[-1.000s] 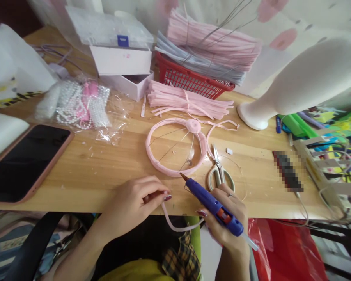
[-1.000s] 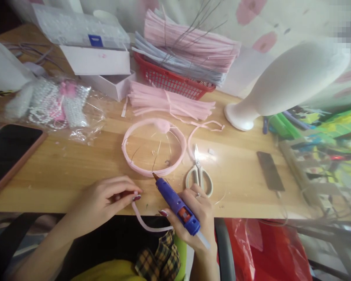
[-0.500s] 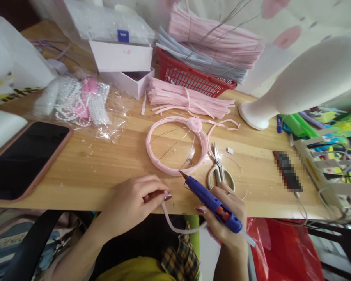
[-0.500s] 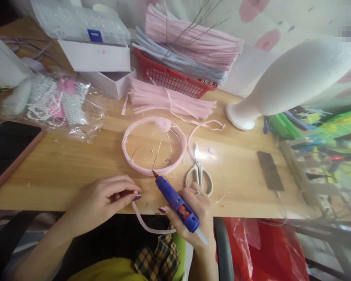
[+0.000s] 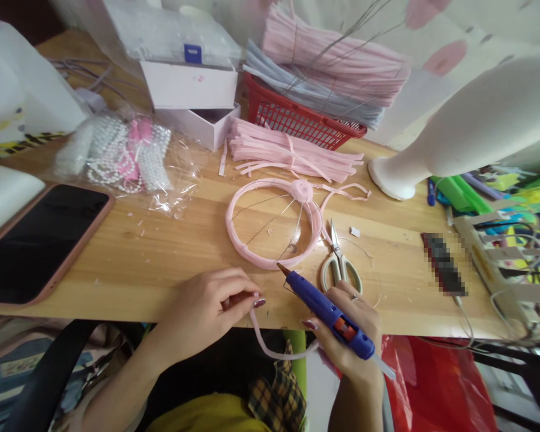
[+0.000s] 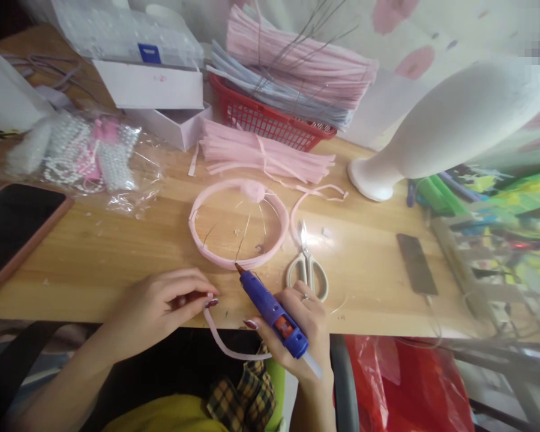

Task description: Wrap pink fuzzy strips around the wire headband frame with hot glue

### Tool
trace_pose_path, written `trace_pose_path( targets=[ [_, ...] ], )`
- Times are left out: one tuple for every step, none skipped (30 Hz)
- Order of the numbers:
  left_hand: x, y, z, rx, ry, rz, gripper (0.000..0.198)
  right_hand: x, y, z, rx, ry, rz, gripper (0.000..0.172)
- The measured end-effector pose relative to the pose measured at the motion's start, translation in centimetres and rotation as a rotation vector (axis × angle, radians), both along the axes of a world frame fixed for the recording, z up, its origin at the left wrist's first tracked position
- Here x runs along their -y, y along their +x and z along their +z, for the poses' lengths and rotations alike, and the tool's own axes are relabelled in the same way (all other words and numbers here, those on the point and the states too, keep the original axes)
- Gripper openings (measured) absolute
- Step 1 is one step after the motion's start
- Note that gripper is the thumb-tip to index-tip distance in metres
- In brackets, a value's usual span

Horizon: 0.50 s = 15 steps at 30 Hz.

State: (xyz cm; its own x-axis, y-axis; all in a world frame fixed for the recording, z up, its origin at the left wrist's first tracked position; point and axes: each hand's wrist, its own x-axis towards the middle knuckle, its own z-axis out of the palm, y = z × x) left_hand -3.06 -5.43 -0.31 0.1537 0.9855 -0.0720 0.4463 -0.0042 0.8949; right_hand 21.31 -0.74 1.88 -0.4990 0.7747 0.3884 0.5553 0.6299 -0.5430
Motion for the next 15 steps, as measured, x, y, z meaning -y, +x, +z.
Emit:
trace_pose_path(
  targets=[
    [-0.01,0.01,0.00,0.001,-0.001,0.000,0.016,0.00,-0.03,0.04,-0.001,0.001,0.001,0.035],
    [-0.03,0.01,0.01,0.003,-0.002,-0.002,0.016,0.01,-0.06,0.08,-0.002,0.002,0.003,0.034],
    [-0.05,0.02,0.01,0.004,-0.003,-0.004,0.016,0.02,-0.09,0.11,-0.002,0.002,0.004,0.032],
    [-0.07,0.02,0.02,0.005,-0.004,-0.006,0.017,0.03,-0.12,0.14,-0.001,0.000,0.007,0.030],
    [-0.09,0.03,0.02,0.006,-0.004,-0.007,0.017,0.04,-0.14,0.16,0.002,-0.004,0.011,0.029],
    [-0.11,0.04,0.03,0.005,-0.005,-0.008,0.017,0.05,-0.15,0.17,0.005,-0.010,0.014,0.027],
    [-0.12,0.04,0.04,0.004,-0.006,-0.006,0.017,0.06,-0.16,0.18,0.005,-0.016,0.016,0.026],
    [-0.12,0.05,0.05,0.006,-0.006,-0.006,0.017,0.08,-0.15,0.18,0.005,-0.019,0.018,0.025],
    [-0.11,0.06,0.05,0.008,-0.004,-0.004,0.016,0.09,-0.14,0.18,0.004,-0.020,0.016,0.025],
    [-0.08,0.06,0.06,0.012,-0.003,-0.003,0.016,0.11,-0.12,0.18,0.004,-0.021,0.014,0.024],
    [-0.05,0.06,0.06,0.013,-0.004,-0.004,0.016,0.13,-0.11,0.19,0.001,-0.019,0.013,0.023],
    [-0.02,0.06,0.05,0.010,-0.008,-0.005,0.016,0.13,-0.09,0.19,0.000,-0.017,0.014,0.023],
    [0.00,0.05,0.04,0.007,-0.012,-0.008,0.016,0.14,-0.09,0.20,-0.002,-0.015,0.015,0.023],
    [0.02,0.04,0.03,0.002,-0.015,-0.008,0.016,0.13,-0.09,0.21,-0.005,-0.012,0.016,0.023],
    [0.03,0.03,0.01,-0.002,-0.017,-0.007,0.016,0.11,-0.09,0.22,-0.010,-0.009,0.017,0.023]
  ],
)
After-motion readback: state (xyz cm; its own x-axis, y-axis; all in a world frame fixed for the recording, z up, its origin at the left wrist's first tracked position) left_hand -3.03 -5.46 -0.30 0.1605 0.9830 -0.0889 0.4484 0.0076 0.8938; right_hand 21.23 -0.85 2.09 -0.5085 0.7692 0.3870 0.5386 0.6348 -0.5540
